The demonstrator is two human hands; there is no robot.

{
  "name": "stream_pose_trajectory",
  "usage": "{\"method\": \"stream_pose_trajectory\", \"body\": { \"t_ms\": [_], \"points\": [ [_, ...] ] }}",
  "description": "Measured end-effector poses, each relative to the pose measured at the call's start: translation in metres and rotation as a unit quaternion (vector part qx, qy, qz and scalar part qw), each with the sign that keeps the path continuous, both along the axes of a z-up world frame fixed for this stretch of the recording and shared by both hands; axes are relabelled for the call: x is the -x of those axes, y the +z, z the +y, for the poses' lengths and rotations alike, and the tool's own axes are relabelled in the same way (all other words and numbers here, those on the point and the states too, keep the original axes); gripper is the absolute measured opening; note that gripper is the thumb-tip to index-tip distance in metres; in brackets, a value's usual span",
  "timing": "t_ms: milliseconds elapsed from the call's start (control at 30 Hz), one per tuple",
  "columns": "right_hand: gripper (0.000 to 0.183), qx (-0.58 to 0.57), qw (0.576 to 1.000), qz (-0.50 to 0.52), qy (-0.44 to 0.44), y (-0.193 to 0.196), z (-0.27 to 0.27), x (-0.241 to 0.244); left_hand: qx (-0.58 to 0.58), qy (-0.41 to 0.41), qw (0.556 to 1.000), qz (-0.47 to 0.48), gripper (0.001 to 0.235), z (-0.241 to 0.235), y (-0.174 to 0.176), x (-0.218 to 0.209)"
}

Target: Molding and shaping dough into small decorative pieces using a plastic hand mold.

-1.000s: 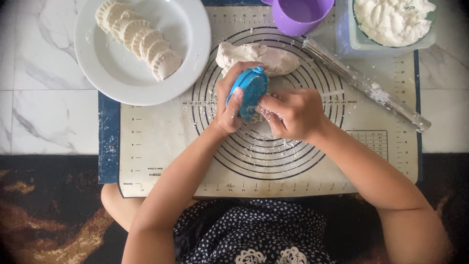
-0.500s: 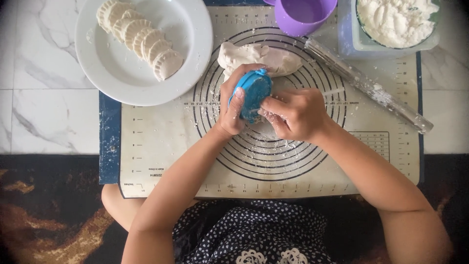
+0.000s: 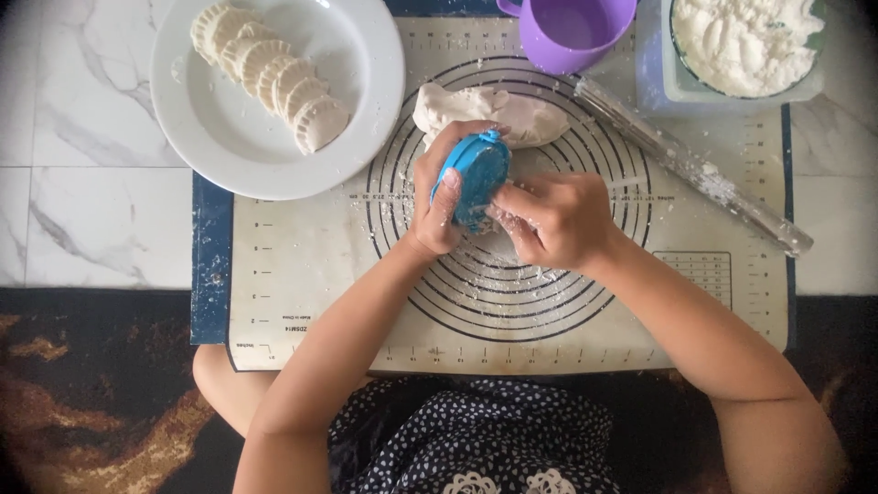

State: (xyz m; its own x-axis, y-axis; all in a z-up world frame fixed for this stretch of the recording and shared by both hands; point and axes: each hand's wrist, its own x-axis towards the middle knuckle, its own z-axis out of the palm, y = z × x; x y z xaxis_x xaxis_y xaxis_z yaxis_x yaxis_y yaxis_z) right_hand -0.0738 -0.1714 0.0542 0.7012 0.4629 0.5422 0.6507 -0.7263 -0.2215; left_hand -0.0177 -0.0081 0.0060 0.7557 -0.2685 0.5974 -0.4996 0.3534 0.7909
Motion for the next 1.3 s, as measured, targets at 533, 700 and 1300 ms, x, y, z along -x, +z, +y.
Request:
{"method": "stream_pose_trajectory", "body": {
  "t_ms": [533, 700, 1300],
  "points": [
    [0.035, -0.034, 0.995, -0.009, -0.095, -0.009, -0.055, -0.017, -0.026, 0.140, 0.989, 0.042, 0.054, 0.019, -0.005, -0.022],
    [0.022, 0.096, 0.934, 0.121, -0.321, 0.003, -0.062, -0.016, 0.016, 0.211, 0.972, 0.100, 0.046, 0.022, -0.016, -0.029],
    [0.037, 0.117, 0.925, 0.130, -0.336, 0.008, -0.040, -0.019, 0.041, 0.244, 0.949, 0.196, 0.037, 0.021, 0.007, -0.031]
  ]
}}
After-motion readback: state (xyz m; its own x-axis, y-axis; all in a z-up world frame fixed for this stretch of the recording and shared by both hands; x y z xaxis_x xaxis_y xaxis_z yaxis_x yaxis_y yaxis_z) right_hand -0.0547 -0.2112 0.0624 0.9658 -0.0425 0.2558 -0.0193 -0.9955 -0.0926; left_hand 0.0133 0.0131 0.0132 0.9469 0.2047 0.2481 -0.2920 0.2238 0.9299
